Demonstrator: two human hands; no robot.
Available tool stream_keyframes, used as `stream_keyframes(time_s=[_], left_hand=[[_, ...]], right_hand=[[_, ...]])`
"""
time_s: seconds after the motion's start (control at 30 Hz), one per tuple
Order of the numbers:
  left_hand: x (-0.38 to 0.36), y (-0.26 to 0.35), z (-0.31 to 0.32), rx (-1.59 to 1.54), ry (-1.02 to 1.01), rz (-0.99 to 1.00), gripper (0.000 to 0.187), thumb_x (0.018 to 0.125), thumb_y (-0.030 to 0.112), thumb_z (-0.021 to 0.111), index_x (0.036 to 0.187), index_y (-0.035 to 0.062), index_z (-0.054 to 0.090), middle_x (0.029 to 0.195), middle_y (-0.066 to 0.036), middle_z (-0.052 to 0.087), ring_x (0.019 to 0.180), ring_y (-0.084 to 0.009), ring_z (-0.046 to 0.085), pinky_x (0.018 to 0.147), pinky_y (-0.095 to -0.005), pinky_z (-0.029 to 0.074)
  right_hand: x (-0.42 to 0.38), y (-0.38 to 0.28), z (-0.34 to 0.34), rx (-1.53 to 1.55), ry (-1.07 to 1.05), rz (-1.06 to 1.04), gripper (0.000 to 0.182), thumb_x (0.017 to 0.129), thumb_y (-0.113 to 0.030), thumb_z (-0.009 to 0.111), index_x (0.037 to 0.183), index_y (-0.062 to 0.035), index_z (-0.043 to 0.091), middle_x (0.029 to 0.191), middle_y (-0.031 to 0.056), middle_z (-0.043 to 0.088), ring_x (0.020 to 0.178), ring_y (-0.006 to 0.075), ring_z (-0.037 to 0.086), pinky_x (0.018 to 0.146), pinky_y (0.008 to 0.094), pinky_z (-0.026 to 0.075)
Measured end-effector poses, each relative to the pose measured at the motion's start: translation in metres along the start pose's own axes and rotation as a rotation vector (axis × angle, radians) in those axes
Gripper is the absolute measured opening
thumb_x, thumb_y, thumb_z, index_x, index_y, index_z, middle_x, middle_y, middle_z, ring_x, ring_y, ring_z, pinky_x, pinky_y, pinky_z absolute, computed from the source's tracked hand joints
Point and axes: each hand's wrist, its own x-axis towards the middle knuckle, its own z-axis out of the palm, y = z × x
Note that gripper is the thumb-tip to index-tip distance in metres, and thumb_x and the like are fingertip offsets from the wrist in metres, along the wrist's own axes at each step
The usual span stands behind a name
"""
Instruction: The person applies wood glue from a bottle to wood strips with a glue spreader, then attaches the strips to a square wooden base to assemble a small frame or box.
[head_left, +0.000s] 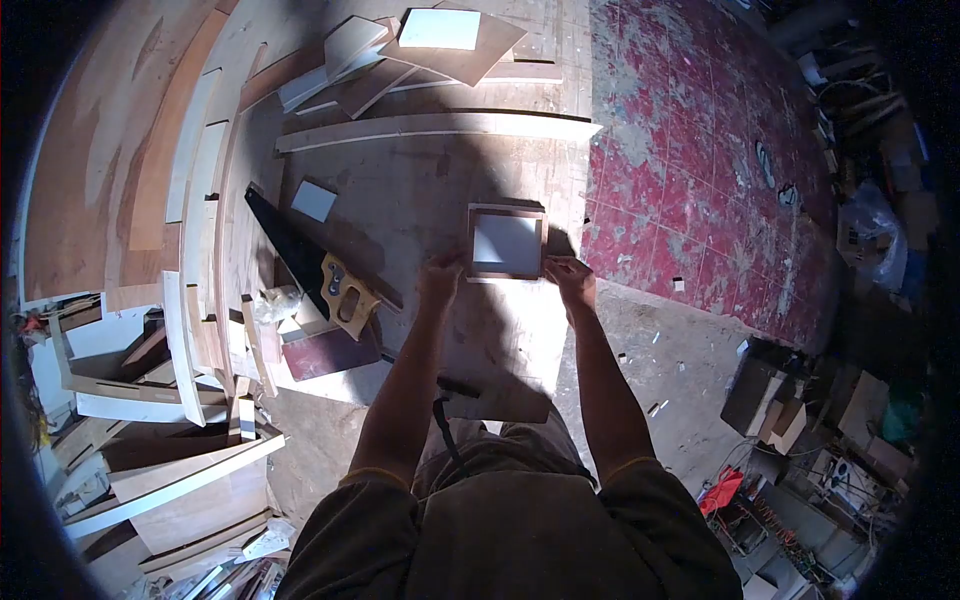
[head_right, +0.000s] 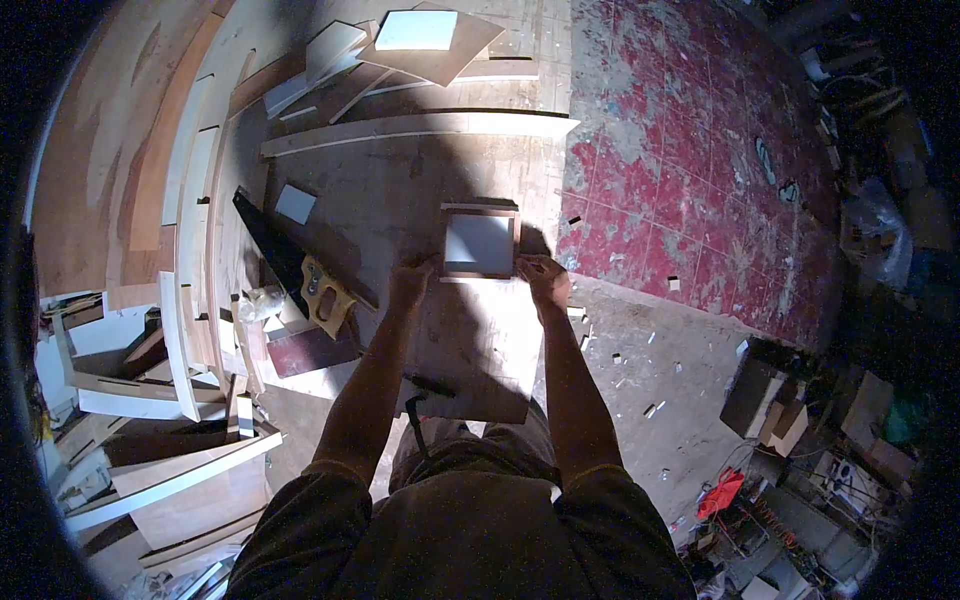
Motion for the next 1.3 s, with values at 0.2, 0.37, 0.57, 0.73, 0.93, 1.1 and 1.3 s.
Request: stream_keyframes(time_s=[0.2, 0.37, 0.57, 0.73, 0.93, 1.1, 1.3], left_hand=[[-0.004, 0.010, 0.000, -0.025, -0.003, -0.013, 0.025, 0.081, 0.017, 0.070, 0.106, 0.0118, 0.075, 0.086, -0.003, 0.072, 0.074, -0.0128, 0.063, 0.067, -0.0301, 0.049], [-0.014, 0.030, 0.000, -0.140, -0.044, -0.011, 0.023, 0.081, 0.016, 0.071, 0.103, 0.0080, 0.075, 0.080, -0.001, 0.068, 0.067, -0.0072, 0.057, 0.057, -0.0270, 0.046], [-0.007, 0.016, 0.002, 0.006, 0.010, 0.133, 0.026, 0.085, 0.024, 0.071, 0.101, 0.0036, 0.074, 0.089, -0.007, 0.071, 0.076, -0.0162, 0.063, 0.068, -0.0330, 0.050], [-0.011, 0.038, -0.003, -0.064, 0.114, 0.105, 0.031, 0.086, 0.032, 0.068, 0.102, 0.0058, 0.074, 0.091, -0.013, 0.072, 0.083, -0.0231, 0.068, 0.074, -0.0363, 0.051], [0.002, 0.081, -0.004, 0.223, 0.192, 0.288, 0.033, 0.087, 0.033, 0.067, 0.106, 0.0069, 0.073, 0.086, -0.015, 0.073, 0.080, -0.0271, 0.071, 0.069, -0.0371, 0.052], [0.025, 0.079, 0.001, 0.234, 0.146, 0.267, 0.032, 0.086, 0.033, 0.068, 0.104, 0.0077, 0.074, 0.087, -0.014, 0.073, 0.083, -0.0278, 0.072, 0.069, -0.0369, 0.053], [0.025, 0.075, 0.005, 0.259, 0.106, 0.241, 0.031, 0.084, 0.032, 0.072, 0.104, 0.0084, 0.075, 0.090, -0.013, 0.074, 0.085, -0.0245, 0.072, 0.072, -0.0344, 0.053]], right_hand=[[0.002, 0.002, -0.001, -0.102, 0.010, -0.030, 0.028, 0.087, -0.017, 0.073, 0.106, 0.0019, 0.068, 0.098, 0.0115, 0.071, 0.087, 0.0170, 0.068, 0.083, 0.0291, 0.055], [-0.005, -0.009, 0.000, -0.009, -0.023, -0.006, 0.028, 0.087, -0.016, 0.073, 0.107, 0.0018, 0.068, 0.098, 0.0118, 0.071, 0.088, 0.0172, 0.068, 0.083, 0.0296, 0.055], [-0.006, -0.009, 0.001, 0.005, -0.021, 0.004, 0.028, 0.087, -0.016, 0.072, 0.108, 0.0018, 0.068, 0.098, 0.0108, 0.071, 0.089, 0.0171, 0.068, 0.084, 0.0295, 0.055], [-0.012, -0.028, 0.001, 0.187, 0.055, 0.013, 0.031, 0.088, -0.018, 0.072, 0.113, -0.0003, 0.068, 0.101, 0.0094, 0.071, 0.089, 0.0166, 0.068, 0.083, 0.0286, 0.054], [-0.004, -0.057, 0.004, -0.225, 0.117, -0.156, 0.035, 0.088, -0.020, 0.072, 0.118, -0.0019, 0.068, 0.104, 0.0092, 0.072, 0.094, 0.0160, 0.068, 0.082, 0.0290, 0.054], [0.026, -0.038, 0.011, -0.076, 0.063, -0.141, 0.034, 0.086, -0.021, 0.073, 0.112, 0.0010, 0.069, 0.101, 0.0162, 0.073, 0.087, 0.0186, 0.072, 0.077, 0.0297, 0.056], [0.028, -0.041, 0.016, 0.048, 0.005, -0.085, 0.029, 0.089, -0.011, 0.068, 0.113, 0.0054, 0.067, 0.102, 0.0147, 0.072, 0.090, 0.0176, 0.069, 0.081, 0.0283, 0.056]])
